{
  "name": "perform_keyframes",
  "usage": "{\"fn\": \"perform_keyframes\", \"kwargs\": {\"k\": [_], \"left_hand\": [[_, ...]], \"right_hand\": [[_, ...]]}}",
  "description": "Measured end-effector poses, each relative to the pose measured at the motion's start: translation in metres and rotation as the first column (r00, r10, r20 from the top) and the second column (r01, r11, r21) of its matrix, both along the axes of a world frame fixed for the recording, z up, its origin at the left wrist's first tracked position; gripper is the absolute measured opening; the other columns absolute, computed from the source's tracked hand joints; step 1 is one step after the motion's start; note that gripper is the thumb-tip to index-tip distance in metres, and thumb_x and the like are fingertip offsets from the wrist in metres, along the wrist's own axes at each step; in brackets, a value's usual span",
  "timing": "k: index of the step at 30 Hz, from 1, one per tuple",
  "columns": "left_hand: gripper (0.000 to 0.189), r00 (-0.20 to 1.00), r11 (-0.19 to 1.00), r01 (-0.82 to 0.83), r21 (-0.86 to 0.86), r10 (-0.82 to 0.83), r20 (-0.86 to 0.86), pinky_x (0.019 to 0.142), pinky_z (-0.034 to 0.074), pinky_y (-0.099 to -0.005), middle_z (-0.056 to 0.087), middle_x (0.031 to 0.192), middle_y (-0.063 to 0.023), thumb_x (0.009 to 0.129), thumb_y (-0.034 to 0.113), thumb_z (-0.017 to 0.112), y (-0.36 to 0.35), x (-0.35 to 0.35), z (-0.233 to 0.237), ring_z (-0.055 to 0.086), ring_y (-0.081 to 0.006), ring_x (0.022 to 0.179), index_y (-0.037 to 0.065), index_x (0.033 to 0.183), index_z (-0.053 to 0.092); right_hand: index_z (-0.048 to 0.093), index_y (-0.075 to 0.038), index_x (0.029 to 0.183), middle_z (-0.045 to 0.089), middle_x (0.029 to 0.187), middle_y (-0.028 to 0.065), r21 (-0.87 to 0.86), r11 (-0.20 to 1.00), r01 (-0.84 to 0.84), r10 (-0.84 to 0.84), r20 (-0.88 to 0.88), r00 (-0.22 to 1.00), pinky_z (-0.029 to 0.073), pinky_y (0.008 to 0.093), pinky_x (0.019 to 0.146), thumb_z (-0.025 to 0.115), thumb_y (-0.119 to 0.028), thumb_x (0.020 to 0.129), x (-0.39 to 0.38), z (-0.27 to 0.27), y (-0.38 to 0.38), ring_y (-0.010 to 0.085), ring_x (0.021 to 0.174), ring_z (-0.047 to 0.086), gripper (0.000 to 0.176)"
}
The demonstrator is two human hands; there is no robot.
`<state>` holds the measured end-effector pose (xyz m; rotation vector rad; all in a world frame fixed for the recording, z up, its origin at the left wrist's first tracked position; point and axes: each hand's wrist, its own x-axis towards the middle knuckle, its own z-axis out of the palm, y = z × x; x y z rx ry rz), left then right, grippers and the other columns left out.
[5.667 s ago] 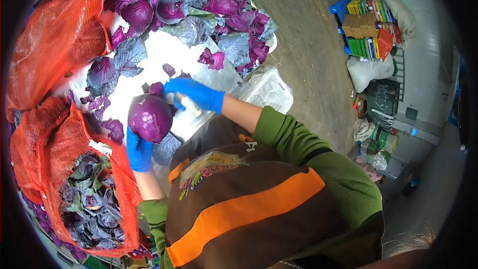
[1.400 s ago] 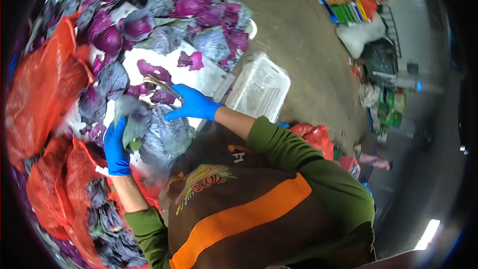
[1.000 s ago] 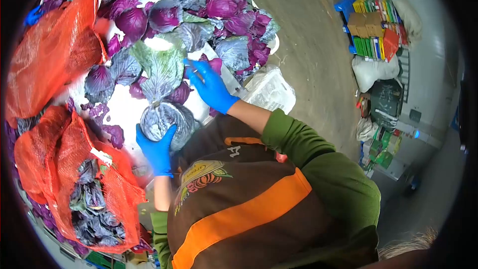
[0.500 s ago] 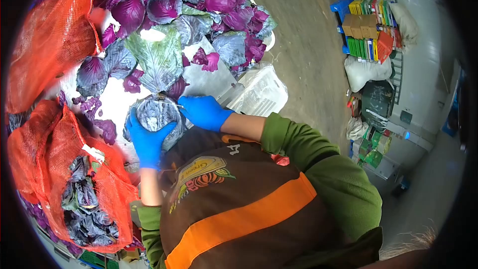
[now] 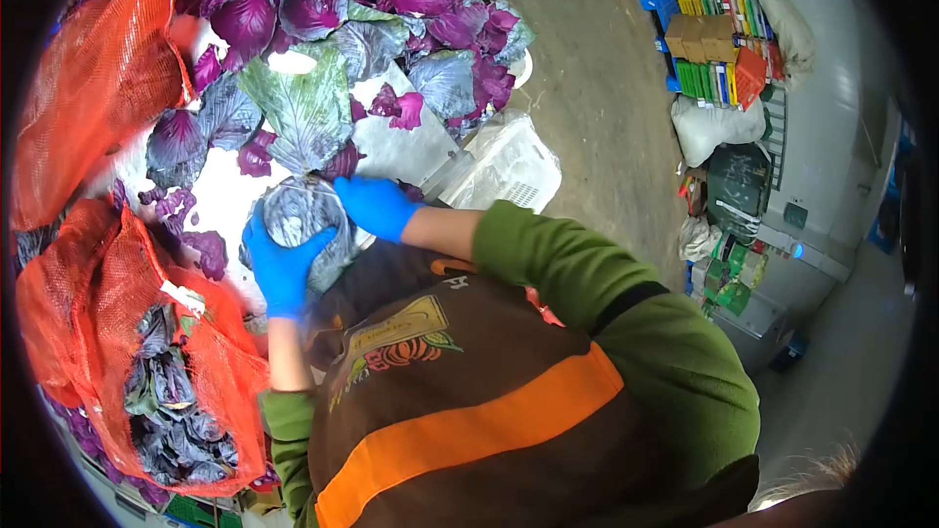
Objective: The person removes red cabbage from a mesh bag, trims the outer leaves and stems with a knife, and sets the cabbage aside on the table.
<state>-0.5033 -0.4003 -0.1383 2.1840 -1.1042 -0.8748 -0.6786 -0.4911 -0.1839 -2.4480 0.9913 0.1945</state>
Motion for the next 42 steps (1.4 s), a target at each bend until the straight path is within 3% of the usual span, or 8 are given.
{"fn": "perform_keyframes", "kwargs": {"k": [8,14,19,28,36,38,40,42], "left_hand": [[0.099,0.993,0.988,-0.109,0.105,0.114,-0.044,0.099,0.041,-0.0410,0.049,0.125,-0.0221,0.055,0.041,0.090,-0.007,0.003,0.002,0.050,-0.0324,0.116,-0.003,0.131,0.045],[0.090,0.837,0.986,-0.153,0.064,0.163,-0.523,0.096,0.044,-0.0349,0.056,0.123,-0.0178,0.060,0.027,0.090,0.000,0.046,-0.024,0.055,-0.0252,0.111,-0.005,0.131,0.045],[0.077,0.759,0.965,-0.220,0.140,0.260,-0.598,0.093,0.045,-0.0314,0.062,0.115,-0.0140,0.068,0.026,0.086,-0.006,0.054,-0.033,0.059,-0.0206,0.102,-0.005,0.128,0.049],[0.076,0.803,0.947,-0.226,0.229,0.314,-0.507,0.091,0.046,-0.0327,0.062,0.115,-0.0162,0.068,0.029,0.085,-0.006,0.058,-0.029,0.059,-0.0219,0.102,-0.006,0.126,0.051],[0.101,0.833,0.980,-0.181,-0.084,0.107,-0.543,0.107,0.034,-0.0366,0.040,0.140,-0.0178,0.065,0.017,0.086,0.070,0.031,-0.012,0.041,-0.0259,0.127,0.001,0.145,0.026],[0.096,0.768,0.967,-0.256,-0.008,0.198,-0.610,0.108,0.033,-0.0376,0.040,0.140,-0.0171,0.069,0.018,0.084,0.073,0.027,0.014,0.039,-0.0263,0.128,0.000,0.144,0.028],[0.088,0.746,0.823,-0.559,-0.103,0.445,-0.496,0.108,0.032,-0.0380,0.038,0.141,-0.0186,0.073,0.020,0.082,0.052,0.018,0.024,0.039,-0.0278,0.129,-0.001,0.143,0.032],[0.089,0.847,0.823,-0.523,-0.222,0.472,-0.244,0.109,0.031,-0.0399,0.037,0.141,-0.0239,0.073,0.027,0.081,0.042,0.011,-0.020,0.038,-0.0314,0.129,-0.006,0.140,0.033]], "right_hand": [[0.046,0.002,0.102,0.064,0.082,0.0235,0.277,0.961,0.021,0.001,-0.076,0.997,0.050,0.0503,0.057,0.043,-0.015,0.091,-0.005,0.013,-0.015,0.0396,0.069,0.065,0.020],[0.046,-0.001,0.101,0.062,0.077,0.0195,0.155,0.987,-0.030,0.024,0.038,0.999,0.050,0.0482,0.055,0.045,-0.013,0.088,0.010,-0.025,-0.015,0.0379,0.067,0.064,0.017],[0.047,-0.001,0.099,0.061,0.077,0.0193,0.081,0.996,-0.030,0.024,0.083,0.996,0.051,0.0460,0.054,0.046,-0.014,0.088,0.027,-0.054,-0.013,0.0365,0.066,0.064,0.017],[0.054,0.000,0.103,0.065,0.083,0.0228,0.172,0.985,-0.032,0.028,0.026,0.999,0.052,0.0485,0.065,0.039,-0.015,0.091,0.041,-0.038,-0.032,0.0399,0.077,0.065,0.024],[0.057,-0.004,0.101,0.065,0.079,0.0192,0.097,0.971,-0.217,0.216,0.016,0.976,0.051,0.0476,0.056,0.046,-0.018,0.089,0.036,-0.001,-0.019,0.0361,0.068,0.065,0.022],[0.057,-0.003,0.103,0.065,0.077,0.0184,0.088,0.978,-0.188,0.185,0.037,0.982,0.051,0.0468,0.056,0.047,-0.017,0.088,0.038,0.013,0.002,0.0351,0.068,0.065,0.022],[0.056,-0.004,0.102,0.064,0.076,0.0174,0.102,0.977,-0.189,0.190,-0.002,0.982,0.051,0.0465,0.056,0.047,-0.016,0.089,0.038,0.016,0.015,0.0347,0.068,0.066,0.020],[0.056,-0.004,0.101,0.065,0.077,0.0174,0.030,0.980,-0.198,0.196,0.058,0.979,0.051,0.0463,0.057,0.046,-0.017,0.090,0.038,0.016,0.016,0.0347,0.068,0.066,0.020]]}}
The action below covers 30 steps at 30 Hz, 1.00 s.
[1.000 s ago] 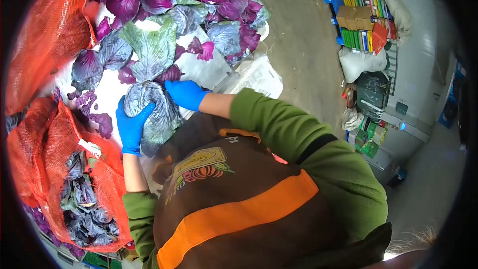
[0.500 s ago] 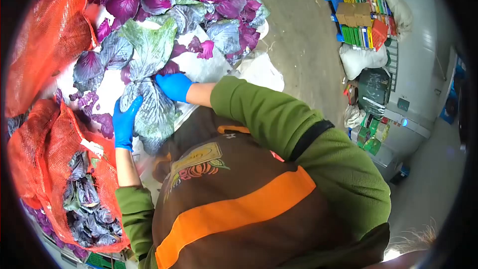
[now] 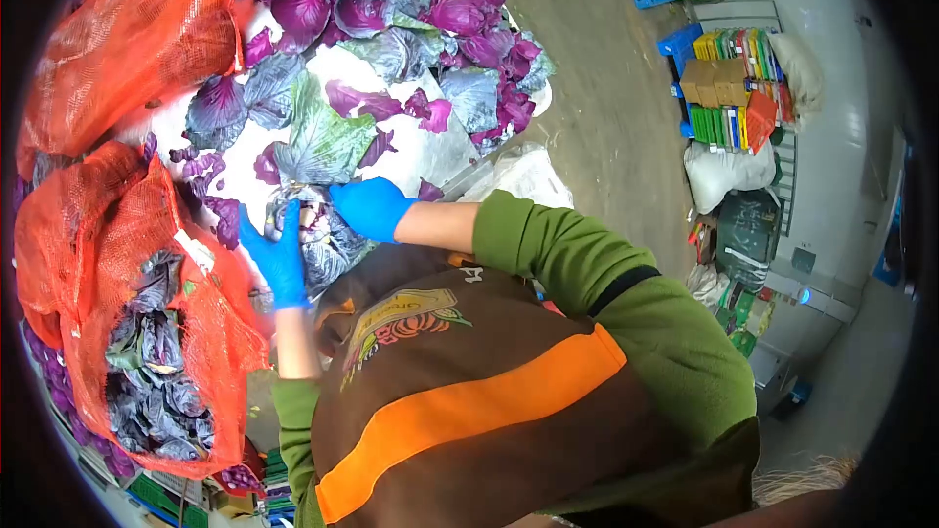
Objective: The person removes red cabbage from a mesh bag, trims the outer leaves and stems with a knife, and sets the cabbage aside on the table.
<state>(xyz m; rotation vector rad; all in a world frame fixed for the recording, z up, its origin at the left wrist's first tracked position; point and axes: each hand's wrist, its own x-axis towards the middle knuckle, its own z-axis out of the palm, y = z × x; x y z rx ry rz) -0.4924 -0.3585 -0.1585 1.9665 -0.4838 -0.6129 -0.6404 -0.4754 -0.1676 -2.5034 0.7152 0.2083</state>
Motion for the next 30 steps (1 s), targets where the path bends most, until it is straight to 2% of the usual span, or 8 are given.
{"fn": "perform_keyframes", "kwargs": {"k": [6,14,16,20,24,26,28,30], "left_hand": [[0.106,0.990,0.977,0.108,0.182,-0.090,-0.105,0.108,0.032,-0.0381,0.038,0.140,-0.0229,0.063,0.027,0.087,0.028,-0.005,-0.020,0.041,-0.0322,0.128,-0.006,0.143,0.026],[0.067,0.497,0.995,-0.093,0.021,0.065,-0.865,0.090,0.047,-0.0327,0.053,0.127,-0.0112,0.081,0.013,0.070,0.068,0.015,0.004,0.055,-0.0201,0.111,0.004,0.139,0.038],[0.063,0.465,0.994,-0.106,0.002,0.051,-0.884,0.064,0.053,-0.0294,0.059,0.111,-0.0096,0.080,0.012,0.072,0.042,0.012,0.005,0.061,-0.0161,0.087,0.005,0.134,0.040],[0.057,0.579,0.970,-0.230,-0.075,0.074,-0.812,0.052,0.046,-0.0225,0.059,0.098,-0.0046,0.080,0.016,0.077,-0.037,-0.004,-0.023,0.058,-0.0092,0.069,0.006,0.125,0.044],[0.068,0.684,1.000,-0.013,-0.014,-0.001,-0.730,0.080,0.047,-0.0301,0.059,0.109,-0.0107,0.077,0.029,0.080,-0.074,-0.002,-0.024,0.057,-0.0167,0.096,-0.003,0.126,0.044],[0.067,0.882,0.989,0.137,0.058,-0.096,-0.461,0.093,0.042,-0.0332,0.059,0.113,-0.0138,0.076,0.029,0.080,-0.052,0.012,-0.053,0.055,-0.0234,0.105,-0.006,0.124,0.049],[0.063,0.906,0.998,-0.023,0.061,-0.005,0.422,0.096,0.042,-0.0352,0.058,0.117,-0.0176,0.076,0.027,0.079,-0.053,0.016,-0.013,0.055,-0.0266,0.109,-0.006,0.122,0.052],[0.064,0.936,0.985,0.171,-0.020,-0.156,0.316,0.097,0.042,-0.0368,0.056,0.121,-0.0193,0.076,0.026,0.079,-0.065,0.021,0.012,0.053,-0.0290,0.112,-0.006,0.124,0.051]], "right_hand": [[0.054,0.000,0.106,0.066,0.084,0.0224,0.092,0.988,0.128,-0.113,-0.152,0.982,0.052,0.0499,0.067,0.047,-0.015,0.086,-0.014,-0.044,-0.047,0.0404,0.077,0.065,0.026],[0.050,-0.002,0.113,0.064,0.098,0.0254,0.094,0.927,0.362,-0.371,0.104,0.923,0.049,0.0518,0.075,0.049,-0.026,0.088,0.006,-0.080,-0.102,0.0424,0.088,0.063,0.034],[0.050,-0.002,0.111,0.063,0.099,0.0279,0.065,0.904,0.422,-0.418,-0.071,0.906,0.048,0.0516,0.078,0.052,-0.030,0.088,0.032,-0.061,-0.143,0.0438,0.092,0.061,0.036],[0.054,0.002,0.100,0.061,0.094,0.0286,0.298,0.659,0.690,-0.752,0.297,0.589,0.047,0.0490,0.076,0.054,-0.036,0.089,0.065,-0.013,-0.185,0.0455,0.089,0.059,0.039],[0.060,-0.004,0.106,0.060,0.101,0.0230,0.089,0.839,0.537,-0.543,0.188,0.818,0.047,0.0454,0.079,0.061,-0.054,0.084,0.026,0.033,-0.149,0.0379,0.090,0.060,0.055],[0.060,-0.005,0.113,0.058,0.106,0.0209,0.005,0.881,0.473,-0.455,0.284,0.844,0.047,0.0446,0.081,0.062,-0.054,0.084,0.001,0.001,-0.129,0.0366,0.093,0.059,0.057],[0.059,-0.007,0.116,0.058,0.105,0.0178,0.154,0.821,0.550,-0.568,0.323,0.757,0.047,0.0428,0.081,0.061,-0.050,0.086,-0.001,0.006,-0.118,0.0349,0.093,0.060,0.052],[0.060,-0.008,0.115,0.057,0.104,0.0154,0.317,0.786,0.530,-0.616,0.343,0.709,0.047,0.0410,0.080,0.061,-0.043,0.089,-0.001,0.007,-0.118,0.0333,0.093,0.060,0.044]]}}
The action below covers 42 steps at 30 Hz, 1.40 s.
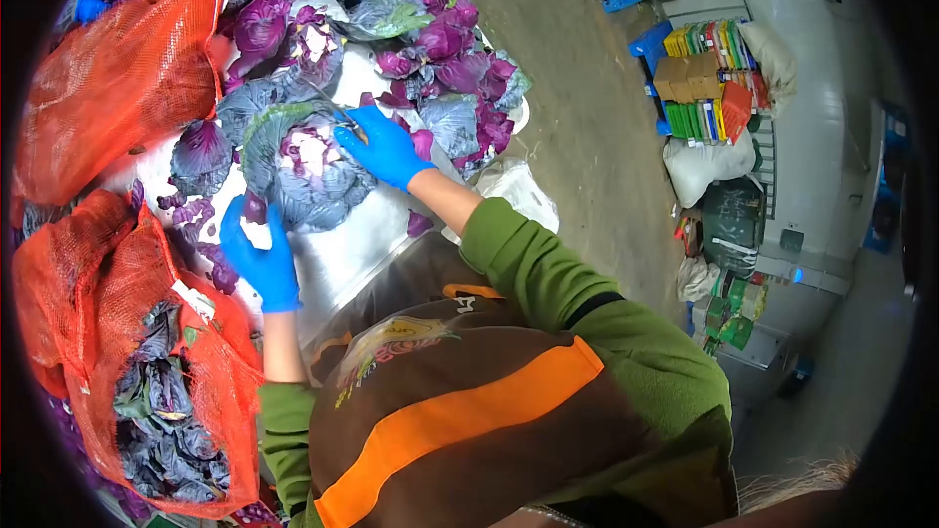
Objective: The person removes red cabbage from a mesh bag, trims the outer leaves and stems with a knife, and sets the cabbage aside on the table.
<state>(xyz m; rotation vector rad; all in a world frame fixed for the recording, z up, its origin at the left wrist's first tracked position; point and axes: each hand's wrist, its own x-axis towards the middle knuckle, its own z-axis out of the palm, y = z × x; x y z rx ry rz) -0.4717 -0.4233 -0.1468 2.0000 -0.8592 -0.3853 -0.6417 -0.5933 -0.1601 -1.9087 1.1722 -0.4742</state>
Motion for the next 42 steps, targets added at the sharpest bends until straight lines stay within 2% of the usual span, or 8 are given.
{"fn": "perform_keyframes", "kwargs": {"k": [4,5,10,16,21,24,31,42], "left_hand": [[0.080,0.951,0.952,0.293,-0.090,-0.300,-0.075,0.102,0.039,-0.0386,0.051,0.128,-0.0216,0.071,0.030,0.082,-0.054,-0.004,-0.001,0.050,-0.0319,0.118,-0.006,0.131,0.045],[0.086,0.898,0.931,0.364,-0.031,-0.360,-0.253,0.103,0.038,-0.0376,0.050,0.129,-0.0220,0.067,0.033,0.085,-0.062,0.006,-0.026,0.050,-0.0317,0.119,-0.005,0.133,0.044],[0.085,0.902,0.900,0.425,0.096,-0.414,-0.119,0.094,0.044,-0.0395,0.053,0.112,-0.0175,0.057,0.035,0.090,-0.047,-0.003,-0.004,0.054,-0.0308,0.105,-0.004,0.121,0.049],[0.083,0.812,0.962,0.255,-0.100,-0.269,-0.517,0.102,0.039,-0.0352,0.050,0.131,-0.0179,0.070,0.024,0.084,-0.055,-0.018,-0.035,0.050,-0.0249,0.118,-0.005,0.136,0.042],[0.078,0.831,0.984,0.162,-0.073,-0.176,-0.528,0.096,0.044,-0.0349,0.056,0.120,-0.0225,0.069,0.027,0.085,-0.063,-0.017,-0.036,0.057,-0.0259,0.108,-0.010,0.127,0.046],[0.086,0.851,0.970,0.109,0.219,0.023,-0.525,0.094,0.045,-0.0356,0.058,0.115,-0.0232,0.063,0.029,0.089,-0.050,-0.042,-0.033,0.058,-0.0272,0.104,-0.013,0.122,0.044],[0.090,0.771,0.997,0.081,-0.018,-0.074,-0.632,0.099,0.043,-0.0368,0.051,0.126,-0.0223,0.065,0.027,0.088,-0.059,-0.057,-0.042,0.054,-0.0274,0.114,-0.011,0.130,0.039],[0.092,0.691,0.989,0.110,-0.103,-0.150,-0.707,0.101,0.040,-0.0357,0.049,0.127,-0.0180,0.066,0.023,0.088,-0.056,-0.062,-0.025,0.050,-0.0241,0.116,-0.007,0.135,0.034]], "right_hand": [[0.060,-0.008,0.112,0.058,0.103,0.0145,-0.082,0.994,-0.077,0.072,-0.065,0.995,0.048,0.0407,0.080,0.063,-0.035,0.088,-0.007,-0.011,-0.001,0.0332,0.092,0.060,0.036],[0.058,-0.008,0.112,0.057,0.106,0.0143,-0.222,0.974,-0.037,0.008,-0.131,0.991,0.048,0.0412,0.079,0.063,-0.034,0.088,-0.017,-0.028,-0.006,0.0346,0.092,0.060,0.036],[0.056,-0.009,0.116,0.059,0.108,0.0149,-0.266,0.906,0.328,-0.391,-0.234,0.890,0.050,0.0402,0.078,0.062,-0.031,0.089,-0.053,0.014,-0.024,0.0331,0.094,0.061,0.035],[0.052,-0.014,0.131,0.063,0.112,0.0166,-0.105,0.961,-0.258,0.240,-0.157,0.958,0.050,0.0406,0.081,0.050,-0.033,0.096,-0.046,0.023,0.013,0.0326,0.098,0.063,0.040],[0.050,-0.012,0.132,0.063,0.111,0.0199,0.068,0.993,-0.098,0.106,-0.139,0.985,0.049,0.0463,0.080,0.041,-0.038,0.098,-0.032,0.025,0.023,0.0392,0.094,0.062,0.044],[0.044,-0.013,0.138,0.064,0.107,0.0212,0.162,0.987,0.006,0.038,-0.265,0.963,0.049,0.0436,0.080,0.045,-0.033,0.098,-0.031,0.026,0.031,0.0365,0.094,0.064,0.044],[0.037,-0.014,0.142,0.067,0.098,0.0170,-0.022,0.992,-0.127,0.109,-0.387,0.916,0.050,0.0437,0.066,0.045,-0.034,0.097,-0.042,0.020,0.041,0.0331,0.081,0.066,0.050],[0.053,-0.009,0.127,0.067,0.087,0.0221,0.038,0.993,0.112,-0.084,-0.437,0.895,0.051,0.0458,0.070,0.048,-0.044,0.095,-0.038,-0.005,-0.006,0.0377,0.081,0.066,0.048]]}}
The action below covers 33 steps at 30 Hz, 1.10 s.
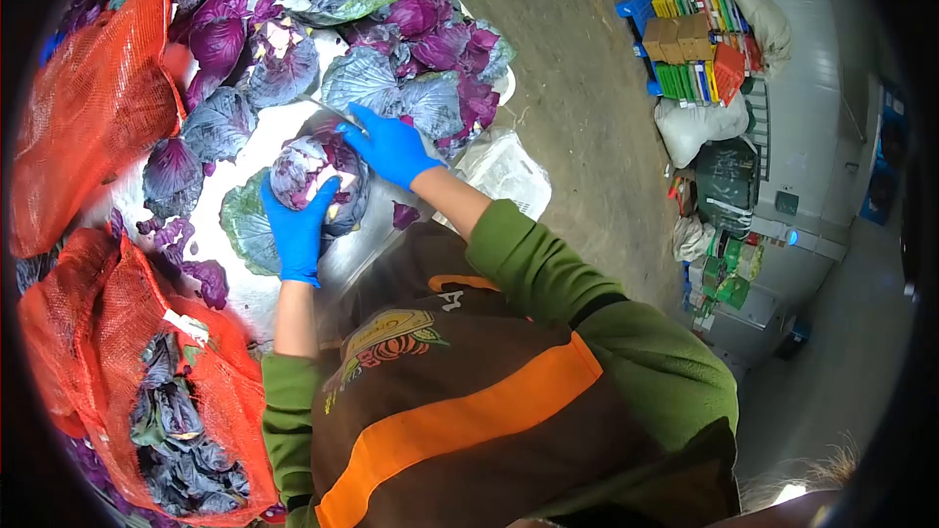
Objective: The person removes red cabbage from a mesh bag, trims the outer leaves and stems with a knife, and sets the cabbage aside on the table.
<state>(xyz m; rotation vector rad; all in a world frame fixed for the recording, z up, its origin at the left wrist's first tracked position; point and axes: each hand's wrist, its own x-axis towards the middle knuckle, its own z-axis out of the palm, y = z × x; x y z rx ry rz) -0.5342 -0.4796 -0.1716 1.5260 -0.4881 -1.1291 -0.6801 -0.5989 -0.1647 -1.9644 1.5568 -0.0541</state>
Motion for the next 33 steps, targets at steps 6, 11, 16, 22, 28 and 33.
{"fn": "perform_keyframes", "kwargs": {"k": [6,11,16,22,28,33], "left_hand": [[0.084,0.727,0.877,0.480,-0.035,-0.375,0.575,0.102,0.038,-0.0420,0.051,0.120,-0.0195,0.059,0.027,0.088,0.005,0.048,0.020,0.048,-0.0368,0.116,0.004,0.130,0.048],[0.085,0.720,0.967,0.209,0.147,-0.254,0.646,0.104,0.036,-0.0420,0.042,0.128,-0.0174,0.065,0.031,0.086,0.057,0.040,0.019,0.044,-0.0329,0.119,0.004,0.134,0.045],[0.081,0.993,0.988,-0.045,0.145,0.028,0.115,0.103,0.037,-0.0379,0.049,0.131,-0.0210,0.076,0.033,0.079,0.026,0.040,0.008,0.046,-0.0293,0.122,-0.005,0.135,0.039],[0.089,0.978,0.981,0.004,0.194,-0.044,0.202,0.101,0.039,-0.0393,0.050,0.127,-0.0261,0.071,0.039,0.081,0.008,0.031,0.009,0.050,-0.0299,0.118,-0.011,0.133,0.039],[0.082,0.947,0.976,-0.152,0.153,0.100,0.305,0.103,0.037,-0.0377,0.050,0.129,-0.0233,0.074,0.033,0.081,0.007,0.010,0.001,0.049,-0.0286,0.118,-0.013,0.130,0.041],[0.085,0.943,0.967,-0.187,0.172,0.128,0.306,0.104,0.037,-0.0381,0.048,0.131,-0.0230,0.073,0.033,0.082,0.006,0.004,0.002,0.048,-0.0282,0.118,-0.013,0.131,0.039]], "right_hand": [[0.061,-0.007,0.114,0.066,0.094,0.0221,-0.005,0.997,0.072,-0.070,0.170,0.983,0.051,0.0435,0.076,0.065,-0.044,0.082,0.020,-0.059,-0.043,0.0382,0.087,0.065,0.049],[0.044,-0.002,0.134,0.059,0.119,0.0242,-0.181,0.932,0.315,-0.177,0.530,0.829,0.046,0.0446,0.090,0.068,-0.050,0.079,0.062,-0.063,-0.095,0.0410,0.104,0.059,0.077],[0.045,-0.009,0.136,0.060,0.116,0.0238,-0.055,0.986,-0.156,0.165,0.331,0.929,0.048,0.0440,0.088,0.046,-0.037,0.098,0.035,0.023,-0.027,0.0401,0.104,0.060,0.048],[0.047,-0.015,0.136,0.066,0.091,0.0214,0.000,0.975,-0.223,0.218,0.221,0.951,0.051,0.0443,0.068,0.045,-0.035,0.098,0.017,0.044,0.047,0.0374,0.079,0.065,0.043],[0.033,-0.022,0.145,0.066,0.079,0.0189,-0.069,0.986,-0.149,0.157,0.142,0.977,0.048,0.0452,0.056,0.044,-0.033,0.098,0.019,0.025,0.069,0.0359,0.064,0.063,0.050],[0.029,-0.021,0.146,0.061,0.120,0.0160,-0.052,0.984,-0.168,0.171,0.046,0.984,0.052,0.0452,0.057,0.044,-0.035,0.097,0.023,0.019,0.065,0.0361,0.071,0.066,0.054]]}}
